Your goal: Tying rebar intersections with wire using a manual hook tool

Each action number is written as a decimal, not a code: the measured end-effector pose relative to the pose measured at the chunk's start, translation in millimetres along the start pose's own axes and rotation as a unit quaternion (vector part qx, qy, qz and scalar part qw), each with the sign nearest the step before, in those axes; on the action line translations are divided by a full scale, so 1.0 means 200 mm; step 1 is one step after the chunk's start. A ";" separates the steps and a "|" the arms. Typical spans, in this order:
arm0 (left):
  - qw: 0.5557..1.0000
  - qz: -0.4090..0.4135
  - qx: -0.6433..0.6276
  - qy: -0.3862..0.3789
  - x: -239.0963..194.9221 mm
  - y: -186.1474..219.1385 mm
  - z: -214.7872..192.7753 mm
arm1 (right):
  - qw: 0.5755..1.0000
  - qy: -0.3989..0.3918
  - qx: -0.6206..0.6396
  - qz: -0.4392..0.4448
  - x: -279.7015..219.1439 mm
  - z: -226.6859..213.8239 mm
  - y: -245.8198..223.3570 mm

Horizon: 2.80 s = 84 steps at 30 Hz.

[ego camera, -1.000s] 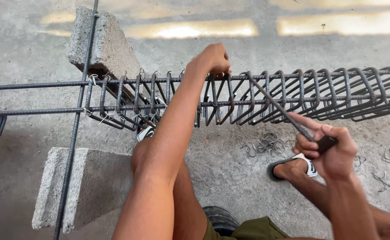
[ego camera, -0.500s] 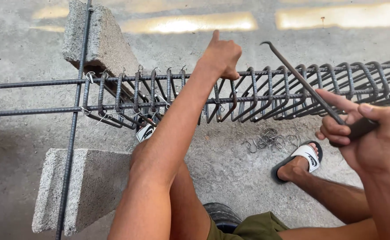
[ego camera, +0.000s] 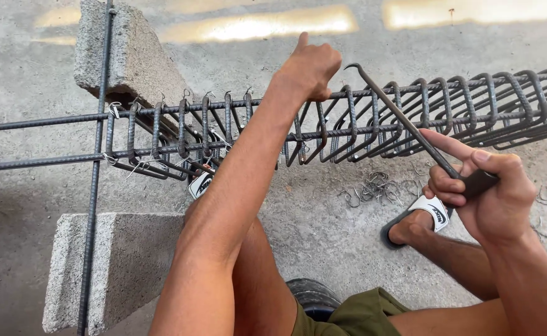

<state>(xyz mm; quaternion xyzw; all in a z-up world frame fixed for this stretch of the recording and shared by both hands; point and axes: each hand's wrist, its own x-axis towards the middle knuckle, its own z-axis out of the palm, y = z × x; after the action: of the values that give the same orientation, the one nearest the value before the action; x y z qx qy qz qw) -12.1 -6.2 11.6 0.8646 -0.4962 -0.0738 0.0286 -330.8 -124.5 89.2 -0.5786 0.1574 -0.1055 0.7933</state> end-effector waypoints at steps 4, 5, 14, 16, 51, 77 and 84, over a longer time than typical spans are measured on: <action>1.000 0.017 -0.007 0.019 -0.01 0.00 0.00 | 1.000 0.015 -0.003 -0.002 -0.01 -0.02 0.01; 0.999 0.019 -0.014 0.026 -0.01 0.00 0.01 | 1.000 0.010 -0.009 -0.010 -0.01 -0.03 0.02; 0.999 -0.022 0.030 -0.004 0.02 -0.02 0.03 | 0.999 -0.020 -0.018 -0.047 -0.11 0.03 0.21; 0.999 -0.037 0.027 -0.006 0.00 0.00 0.00 | 0.997 -0.030 0.000 -0.070 -0.16 0.08 0.31; 0.975 -0.061 -0.215 0.006 -0.27 -0.06 -0.01 | 0.992 -0.029 -0.124 -0.020 0.04 0.40 0.78; 0.928 -0.101 -0.358 -0.036 -0.22 -0.14 -0.01 | 0.993 -0.041 -0.106 -0.023 0.09 0.31 0.75; 0.922 -0.125 -0.362 -0.056 -0.19 -0.11 -0.03 | 0.968 -0.090 -0.232 0.029 0.10 0.30 0.60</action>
<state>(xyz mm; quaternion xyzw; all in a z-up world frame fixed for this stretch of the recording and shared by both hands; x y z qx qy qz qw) -10.9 38.6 18.1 0.8449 -0.3243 -0.2998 0.3019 -291.3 -42.1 -11.8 -0.7487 0.1220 0.0098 0.6515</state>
